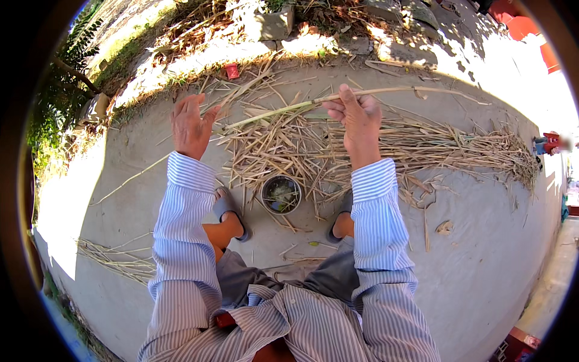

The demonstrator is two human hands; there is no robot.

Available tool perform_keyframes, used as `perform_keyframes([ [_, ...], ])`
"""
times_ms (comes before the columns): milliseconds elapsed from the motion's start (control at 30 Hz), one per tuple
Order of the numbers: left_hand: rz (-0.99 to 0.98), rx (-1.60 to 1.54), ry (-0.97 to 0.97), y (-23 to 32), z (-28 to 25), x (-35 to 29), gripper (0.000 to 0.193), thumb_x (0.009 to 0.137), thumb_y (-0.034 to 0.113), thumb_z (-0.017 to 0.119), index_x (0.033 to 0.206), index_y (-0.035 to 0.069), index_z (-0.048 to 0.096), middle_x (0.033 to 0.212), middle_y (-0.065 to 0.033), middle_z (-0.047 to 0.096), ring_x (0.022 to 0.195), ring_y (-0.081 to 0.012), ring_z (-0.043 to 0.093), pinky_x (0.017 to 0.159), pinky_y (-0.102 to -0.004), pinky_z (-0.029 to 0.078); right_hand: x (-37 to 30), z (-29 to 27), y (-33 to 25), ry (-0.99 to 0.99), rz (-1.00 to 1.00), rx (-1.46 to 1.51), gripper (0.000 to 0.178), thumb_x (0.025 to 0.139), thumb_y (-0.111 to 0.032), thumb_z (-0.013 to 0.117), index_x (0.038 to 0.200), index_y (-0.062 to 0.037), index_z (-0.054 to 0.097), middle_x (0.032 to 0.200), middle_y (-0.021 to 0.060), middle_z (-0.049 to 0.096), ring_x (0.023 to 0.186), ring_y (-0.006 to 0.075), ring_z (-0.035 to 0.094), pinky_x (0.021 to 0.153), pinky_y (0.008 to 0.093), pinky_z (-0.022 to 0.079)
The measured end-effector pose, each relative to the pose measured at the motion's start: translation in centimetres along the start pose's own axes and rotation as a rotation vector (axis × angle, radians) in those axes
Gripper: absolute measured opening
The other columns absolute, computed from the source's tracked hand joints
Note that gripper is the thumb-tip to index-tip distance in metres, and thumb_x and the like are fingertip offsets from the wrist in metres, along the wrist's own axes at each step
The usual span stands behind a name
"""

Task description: The person sits on the ground and repeatedly picks up dry sticks, strips off outer layers by hand, and places the processed pieces into a metal bowl. The person continues this repetitive action throughout the clip.

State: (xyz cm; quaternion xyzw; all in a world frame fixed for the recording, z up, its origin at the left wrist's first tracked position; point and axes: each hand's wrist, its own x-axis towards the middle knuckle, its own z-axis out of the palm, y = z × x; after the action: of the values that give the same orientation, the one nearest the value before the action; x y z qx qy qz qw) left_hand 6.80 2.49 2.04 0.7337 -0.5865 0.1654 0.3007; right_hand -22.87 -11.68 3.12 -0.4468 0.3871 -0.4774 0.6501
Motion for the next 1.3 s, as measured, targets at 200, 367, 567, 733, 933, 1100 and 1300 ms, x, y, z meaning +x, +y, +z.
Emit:
perform_keyframes([
  [200,0.235,-0.306,-0.154,4.8,1.7,0.3,0.021,0.078,0.021,0.071,0.091,0.005,0.065,0.089,-0.0089,0.067,0.089,-0.0286,0.060,0.076,-0.0407,0.046,-0.9,2.2,1.1,-0.020,0.015,0.010,0.040,0.086,-0.032,0.070,0.098,0.0050,0.058,0.084,0.0140,0.066,0.074,0.0202,0.069,0.060,0.0239,0.055],
  [367,0.092,-0.134,-0.262,0.8,0.3,0.6,0.019,0.075,0.018,0.073,0.088,0.006,0.066,0.080,-0.0067,0.065,0.085,-0.0270,0.061,0.074,-0.0402,0.044,0.3,-0.1,-0.1,0.031,-0.114,0.039,0.038,0.086,-0.031,0.070,0.100,0.0028,0.059,0.086,0.0126,0.066,0.075,0.0194,0.069,0.062,0.0252,0.055],
  [567,0.193,-0.396,-0.023,6.2,2.2,0.9,0.019,0.074,0.020,0.074,0.086,0.007,0.068,0.072,-0.0061,0.064,0.078,-0.0258,0.061,0.071,-0.0401,0.041,-2.0,2.7,0.4,-0.133,-0.065,-0.024,0.037,0.084,-0.028,0.072,0.101,0.0023,0.060,0.089,0.0124,0.066,0.077,0.0197,0.068,0.065,0.0271,0.057],
  [733,0.086,-0.640,-0.112,6.8,2.4,1.0,0.017,0.075,0.019,0.075,0.083,0.005,0.069,0.072,-0.0072,0.065,0.071,-0.0242,0.061,0.062,-0.0366,0.043,-2.6,3.4,0.0,-0.296,-0.187,-0.187,0.034,0.088,-0.025,0.068,0.103,0.0049,0.061,0.091,0.0150,0.067,0.079,0.0203,0.068,0.069,0.0272,0.057],
  [933,0.088,-0.720,-0.235,6.8,3.3,0.6,0.015,0.076,0.013,0.074,0.085,0.003,0.069,0.076,-0.0104,0.064,0.072,-0.0249,0.061,0.065,-0.0344,0.047,-1.9,1.8,0.0,-0.243,-0.132,-0.142,0.026,0.089,-0.019,0.066,0.098,0.0051,0.064,0.089,0.0151,0.069,0.079,0.0177,0.068,0.067,0.0259,0.056],
  [1100,-0.432,-1.086,-0.338,6.1,5.2,0.0,0.015,0.087,0.015,0.068,0.088,0.000,0.065,0.079,-0.0039,0.066,0.073,-0.0083,0.058,0.068,-0.0234,0.046,-2.0,1.9,0.6,-0.257,-0.157,-0.253,0.021,0.095,-0.018,0.056,0.099,0.0033,0.058,0.082,0.0084,0.067,0.072,0.0130,0.065,0.062,0.0249,0.054],
  [1300,-0.151,-0.832,-0.175,7.2,4.1,0.4,0.017,0.085,0.013,0.069,0.093,0.000,0.062,0.085,-0.0031,0.066,0.081,-0.0098,0.060,0.075,-0.0234,0.047,-1.5,0.2,0.8,-0.220,-0.216,-0.063,0.020,0.095,-0.020,0.058,0.097,0.0002,0.058,0.082,0.0077,0.066,0.073,0.0124,0.065,0.062,0.0243,0.053],
])
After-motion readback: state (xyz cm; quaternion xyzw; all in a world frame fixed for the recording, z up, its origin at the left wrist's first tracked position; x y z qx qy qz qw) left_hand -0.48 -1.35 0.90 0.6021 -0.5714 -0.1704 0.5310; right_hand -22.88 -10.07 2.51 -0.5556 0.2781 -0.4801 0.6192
